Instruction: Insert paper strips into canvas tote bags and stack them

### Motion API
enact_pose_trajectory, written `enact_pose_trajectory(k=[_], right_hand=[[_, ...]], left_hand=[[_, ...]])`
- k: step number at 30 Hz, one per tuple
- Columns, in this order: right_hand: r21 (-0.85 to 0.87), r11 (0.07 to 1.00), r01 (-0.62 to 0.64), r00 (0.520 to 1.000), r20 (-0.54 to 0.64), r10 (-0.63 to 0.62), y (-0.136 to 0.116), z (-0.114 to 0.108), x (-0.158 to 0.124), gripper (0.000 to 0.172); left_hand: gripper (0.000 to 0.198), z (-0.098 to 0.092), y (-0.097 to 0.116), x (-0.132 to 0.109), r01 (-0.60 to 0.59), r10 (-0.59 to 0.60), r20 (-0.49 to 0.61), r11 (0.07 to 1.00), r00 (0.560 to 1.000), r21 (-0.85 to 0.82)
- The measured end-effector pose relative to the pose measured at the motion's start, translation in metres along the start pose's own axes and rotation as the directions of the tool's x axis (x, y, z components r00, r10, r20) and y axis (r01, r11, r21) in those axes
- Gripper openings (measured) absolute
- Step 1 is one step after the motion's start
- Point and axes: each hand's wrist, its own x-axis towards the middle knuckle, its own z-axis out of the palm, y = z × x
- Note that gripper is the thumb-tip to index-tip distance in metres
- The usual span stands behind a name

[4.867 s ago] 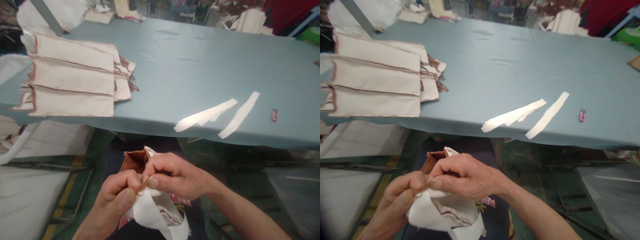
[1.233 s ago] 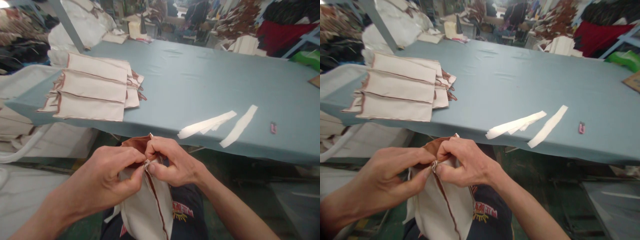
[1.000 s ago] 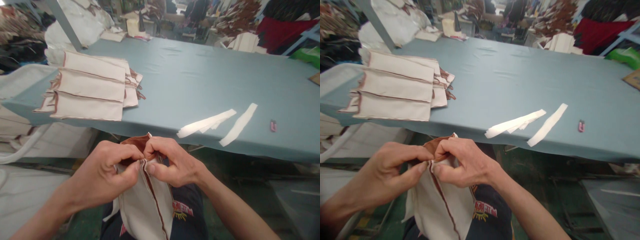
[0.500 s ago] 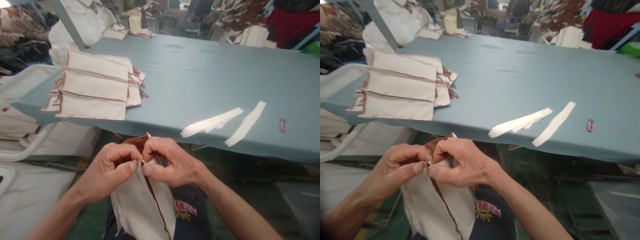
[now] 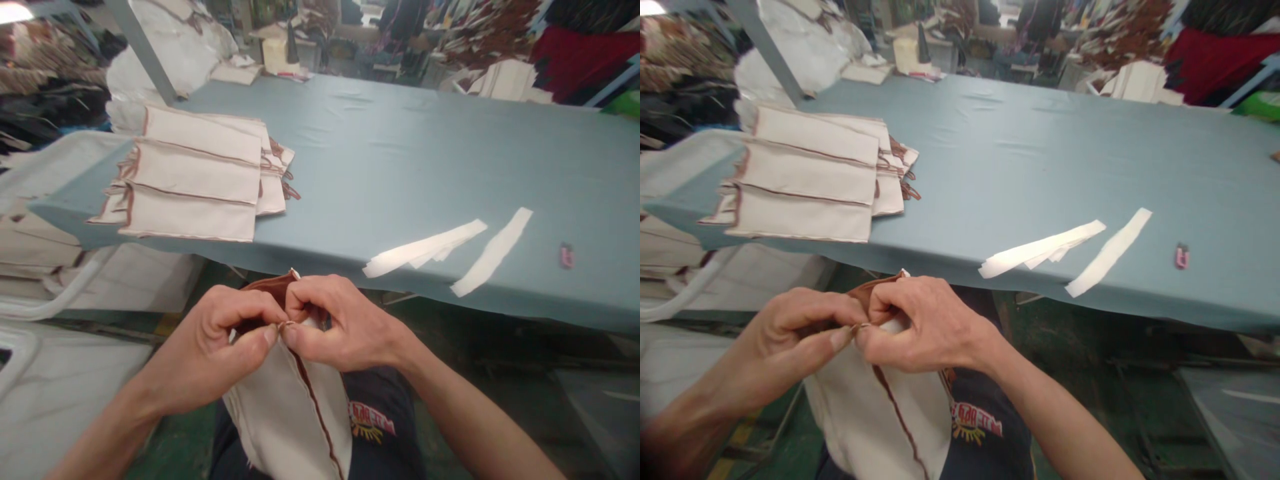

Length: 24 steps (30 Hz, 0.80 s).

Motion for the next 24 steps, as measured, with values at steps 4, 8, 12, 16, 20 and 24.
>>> enact_pose_trajectory(k=[4,8,12,16,20,24], right_hand=[[-0.017,0.998,-0.056,0.997,0.056,0.057,-0.014,-0.002,-0.002,0.027],[-0.032,0.995,-0.092,0.994,0.062,0.094,-0.021,0.0,-0.005,0.026],[-0.032,0.998,-0.053,0.995,0.083,0.056,-0.014,-0.001,-0.007,0.031],[0.049,0.998,-0.024,0.985,0.171,0.016,-0.008,-0.008,-0.011,0.027],[0.065,0.998,-0.005,0.977,0.214,-0.009,-0.008,-0.013,-0.013,0.015],[0.016,0.996,0.083,0.976,0.199,-0.085,-0.007,-0.013,-0.014,0.006]], left_hand=[[0.025,0.002,0.007,-0.006,-0.041,0.041,-0.025,0.999,0.999,0.024],[0.017,0.002,0.009,-0.008,0.04,-0.04,0.012,0.998,0.999,-0.039],[0.021,0.001,0.003,-0.007,0.208,-0.184,0.124,0.953,0.975,-0.218],[0.028,-0.001,-0.005,-0.01,0.251,-0.204,0.209,0.94,0.956,-0.231],[0.03,-0.002,-0.009,-0.018,0.223,-0.199,0.2,0.969,0.959,-0.106],[0.027,-0.001,-0.009,-0.022,0.186,-0.182,0.134,0.982,0.974,-0.021]])
